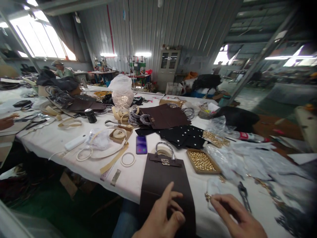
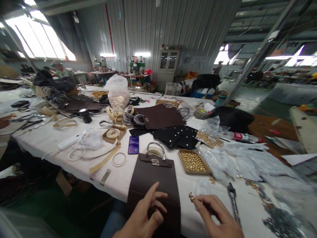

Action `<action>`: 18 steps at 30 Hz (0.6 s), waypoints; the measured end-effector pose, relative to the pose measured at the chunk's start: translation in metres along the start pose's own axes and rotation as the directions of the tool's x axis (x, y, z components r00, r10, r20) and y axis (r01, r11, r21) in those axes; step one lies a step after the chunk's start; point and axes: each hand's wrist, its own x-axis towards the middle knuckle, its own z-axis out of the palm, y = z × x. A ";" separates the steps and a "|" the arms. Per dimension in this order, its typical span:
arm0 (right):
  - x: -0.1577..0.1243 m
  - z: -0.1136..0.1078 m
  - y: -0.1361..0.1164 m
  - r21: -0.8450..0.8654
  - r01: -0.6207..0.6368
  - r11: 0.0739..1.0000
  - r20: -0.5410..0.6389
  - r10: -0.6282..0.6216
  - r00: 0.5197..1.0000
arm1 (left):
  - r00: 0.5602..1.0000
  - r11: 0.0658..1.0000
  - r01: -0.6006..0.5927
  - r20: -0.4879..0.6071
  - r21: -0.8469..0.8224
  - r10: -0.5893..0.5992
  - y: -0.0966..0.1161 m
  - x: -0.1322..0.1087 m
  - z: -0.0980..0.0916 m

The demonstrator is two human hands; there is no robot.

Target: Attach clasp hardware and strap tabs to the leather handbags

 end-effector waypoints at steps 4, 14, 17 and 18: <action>0.041 0.001 0.057 -0.259 0.068 0.963 0.004 -0.070 0.998 | 0.990 1.000 -0.006 -0.140 0.013 0.008 -0.003 -0.009 -0.028; 0.067 0.125 -0.119 -0.198 0.364 0.910 -0.019 -0.375 0.927 | 0.908 0.983 0.145 -0.380 -0.109 -0.176 -0.049 -0.054 -0.088; 0.092 0.196 -0.187 -0.268 0.437 0.858 0.228 -0.384 0.895 | 0.892 0.983 0.147 -0.414 -0.111 -0.180 -0.046 -0.063 -0.103; 0.103 0.217 -0.200 -0.334 0.411 0.848 0.277 -0.328 0.903 | 0.884 0.985 0.137 -0.436 -0.109 -0.172 -0.042 -0.067 -0.107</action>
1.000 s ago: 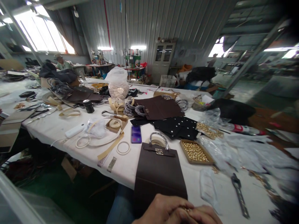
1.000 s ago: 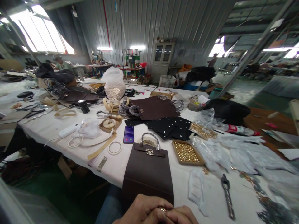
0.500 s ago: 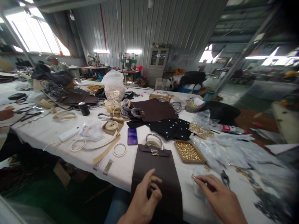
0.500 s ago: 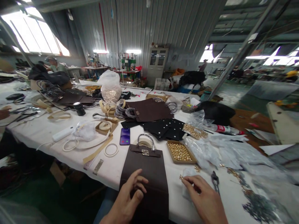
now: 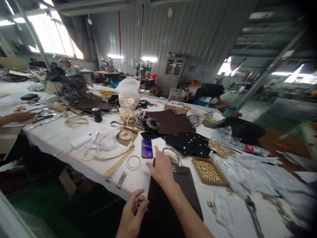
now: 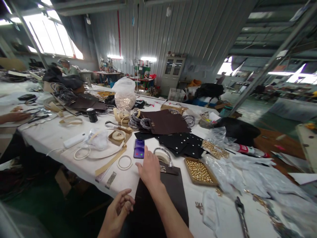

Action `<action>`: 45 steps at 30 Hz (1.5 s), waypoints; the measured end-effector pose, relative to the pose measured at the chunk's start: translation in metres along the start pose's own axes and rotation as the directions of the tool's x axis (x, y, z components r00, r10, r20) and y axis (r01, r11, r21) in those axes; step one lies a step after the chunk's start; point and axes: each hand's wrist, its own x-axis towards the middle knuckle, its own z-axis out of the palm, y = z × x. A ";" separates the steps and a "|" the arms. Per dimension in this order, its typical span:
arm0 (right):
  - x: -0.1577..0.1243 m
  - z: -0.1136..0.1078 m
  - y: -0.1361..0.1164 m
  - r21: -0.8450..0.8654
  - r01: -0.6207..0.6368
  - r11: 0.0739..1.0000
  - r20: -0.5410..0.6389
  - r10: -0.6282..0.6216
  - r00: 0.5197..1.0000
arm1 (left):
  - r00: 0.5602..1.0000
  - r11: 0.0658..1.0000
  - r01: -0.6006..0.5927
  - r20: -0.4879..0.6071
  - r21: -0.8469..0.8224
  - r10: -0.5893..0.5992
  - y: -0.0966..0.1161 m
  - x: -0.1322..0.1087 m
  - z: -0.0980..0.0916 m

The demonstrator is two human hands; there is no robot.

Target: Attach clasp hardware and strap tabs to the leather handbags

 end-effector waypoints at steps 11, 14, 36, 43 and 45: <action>0.088 0.077 -0.043 -0.147 -0.327 0.934 0.161 0.349 0.923 | 0.932 0.999 0.053 -0.358 -0.008 -0.052 0.045 -0.032 -0.064; 0.091 0.075 -0.046 -0.111 -0.354 0.929 0.181 0.369 0.912 | 0.936 0.998 0.058 -0.346 -0.033 -0.066 0.053 -0.032 -0.065; -0.053 -0.088 -0.088 0.169 -0.166 0.971 -0.029 0.173 0.984 | 0.992 0.857 -0.038 -0.123 -0.514 -0.030 0.106 0.010 -0.002; -0.114 -0.098 -0.095 0.314 -0.186 0.931 -0.049 0.212 0.976 | 0.984 0.622 0.173 0.103 -0.764 -0.147 0.123 0.004 0.049; -0.123 -0.099 -0.092 0.322 -0.201 0.925 -0.062 0.233 0.971 | 0.980 0.597 0.194 0.130 -0.778 -0.149 0.121 -0.001 0.056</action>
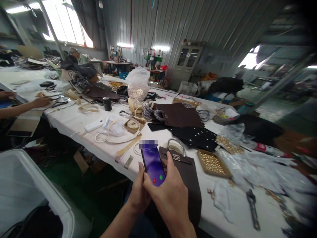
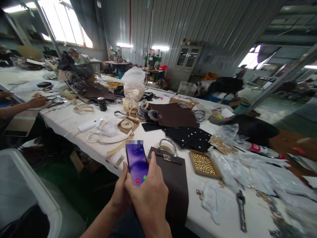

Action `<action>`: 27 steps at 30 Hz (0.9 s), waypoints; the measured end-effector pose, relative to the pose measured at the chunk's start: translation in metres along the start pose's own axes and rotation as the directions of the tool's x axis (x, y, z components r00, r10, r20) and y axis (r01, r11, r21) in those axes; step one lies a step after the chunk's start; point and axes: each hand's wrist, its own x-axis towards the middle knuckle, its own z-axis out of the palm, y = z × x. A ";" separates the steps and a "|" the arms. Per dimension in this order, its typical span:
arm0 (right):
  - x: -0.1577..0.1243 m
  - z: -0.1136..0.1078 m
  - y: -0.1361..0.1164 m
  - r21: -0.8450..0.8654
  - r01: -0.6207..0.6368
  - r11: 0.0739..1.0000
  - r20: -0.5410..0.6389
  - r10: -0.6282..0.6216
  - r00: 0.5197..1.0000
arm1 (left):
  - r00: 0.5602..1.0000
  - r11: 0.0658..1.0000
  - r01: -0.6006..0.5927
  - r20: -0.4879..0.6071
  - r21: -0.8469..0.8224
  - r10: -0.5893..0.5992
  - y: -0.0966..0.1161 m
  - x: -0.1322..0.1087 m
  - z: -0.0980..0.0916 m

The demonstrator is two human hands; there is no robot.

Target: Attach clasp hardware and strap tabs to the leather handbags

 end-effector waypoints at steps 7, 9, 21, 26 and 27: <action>-0.021 0.000 0.009 -0.004 0.001 1.000 -0.056 -0.001 0.998 | 0.998 0.999 0.047 0.031 -0.018 -0.046 -0.015 -0.009 0.003; -0.026 -0.002 0.012 0.019 0.011 1.000 -0.058 -0.010 0.998 | 0.997 0.998 0.068 0.035 0.003 -0.068 -0.016 -0.010 0.004; -0.033 -0.036 0.033 0.297 0.048 0.954 0.219 -0.117 0.969 | 0.993 1.000 0.020 -0.116 0.014 -0.018 -0.013 -0.005 0.012; -0.035 -0.035 0.042 0.264 0.082 0.961 0.168 -0.130 0.977 | 0.996 1.000 -0.031 -0.084 -0.003 0.031 -0.014 -0.006 0.011; -0.035 -0.035 0.045 0.261 0.095 0.961 0.156 -0.139 0.978 | 0.995 0.999 -0.035 -0.093 0.000 0.034 -0.014 -0.006 0.010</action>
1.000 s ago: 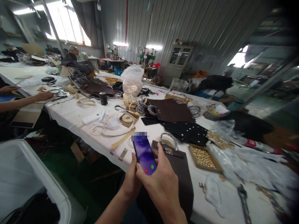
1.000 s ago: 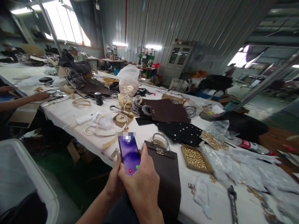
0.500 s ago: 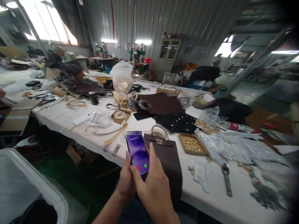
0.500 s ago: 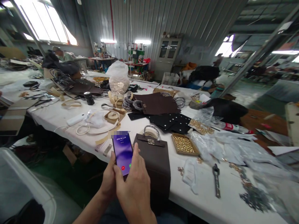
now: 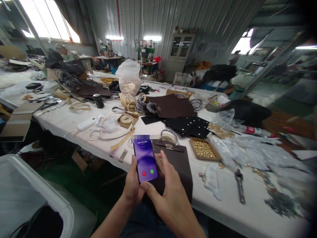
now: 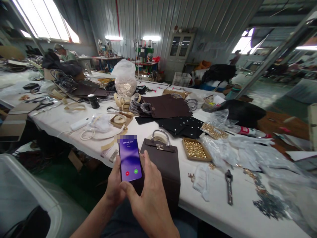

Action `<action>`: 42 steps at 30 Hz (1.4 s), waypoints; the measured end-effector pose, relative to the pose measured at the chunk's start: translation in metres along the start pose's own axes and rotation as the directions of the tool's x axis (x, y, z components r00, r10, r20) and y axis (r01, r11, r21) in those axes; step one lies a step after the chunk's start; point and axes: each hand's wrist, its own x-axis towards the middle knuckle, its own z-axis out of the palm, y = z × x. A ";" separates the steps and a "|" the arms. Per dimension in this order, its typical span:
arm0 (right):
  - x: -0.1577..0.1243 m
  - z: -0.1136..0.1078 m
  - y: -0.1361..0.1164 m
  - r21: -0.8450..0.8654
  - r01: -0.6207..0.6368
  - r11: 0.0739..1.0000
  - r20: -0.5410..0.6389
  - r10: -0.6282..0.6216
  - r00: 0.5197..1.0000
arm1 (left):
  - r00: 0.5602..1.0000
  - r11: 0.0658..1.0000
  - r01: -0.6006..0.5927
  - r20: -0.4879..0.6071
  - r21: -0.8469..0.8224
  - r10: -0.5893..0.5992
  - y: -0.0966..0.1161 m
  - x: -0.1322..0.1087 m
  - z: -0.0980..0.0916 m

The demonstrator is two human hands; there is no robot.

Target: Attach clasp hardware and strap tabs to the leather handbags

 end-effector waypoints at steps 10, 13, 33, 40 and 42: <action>0.004 -0.011 0.020 0.119 0.013 0.993 -0.048 -0.007 0.999 | 0.995 0.993 0.009 0.093 0.118 -0.020 0.005 -0.002 -0.009; 0.011 -0.010 0.037 0.402 -0.063 0.913 -0.025 0.080 0.996 | 0.995 0.993 0.016 0.098 0.116 -0.027 0.007 -0.004 -0.009; 0.017 0.011 0.046 0.758 -0.310 0.574 0.229 0.211 0.950 | 0.986 0.984 0.083 -0.156 0.159 -0.058 -0.001 -0.011 -0.009; 0.013 0.008 0.049 0.823 -0.296 0.485 0.238 0.178 0.955 | 0.988 0.976 0.137 0.043 0.170 -0.146 -0.006 -0.011 -0.011; 0.011 0.006 0.057 0.841 -0.284 0.460 0.208 0.210 0.955 | 0.973 0.975 0.118 0.174 0.187 -0.151 0.003 -0.017 -0.003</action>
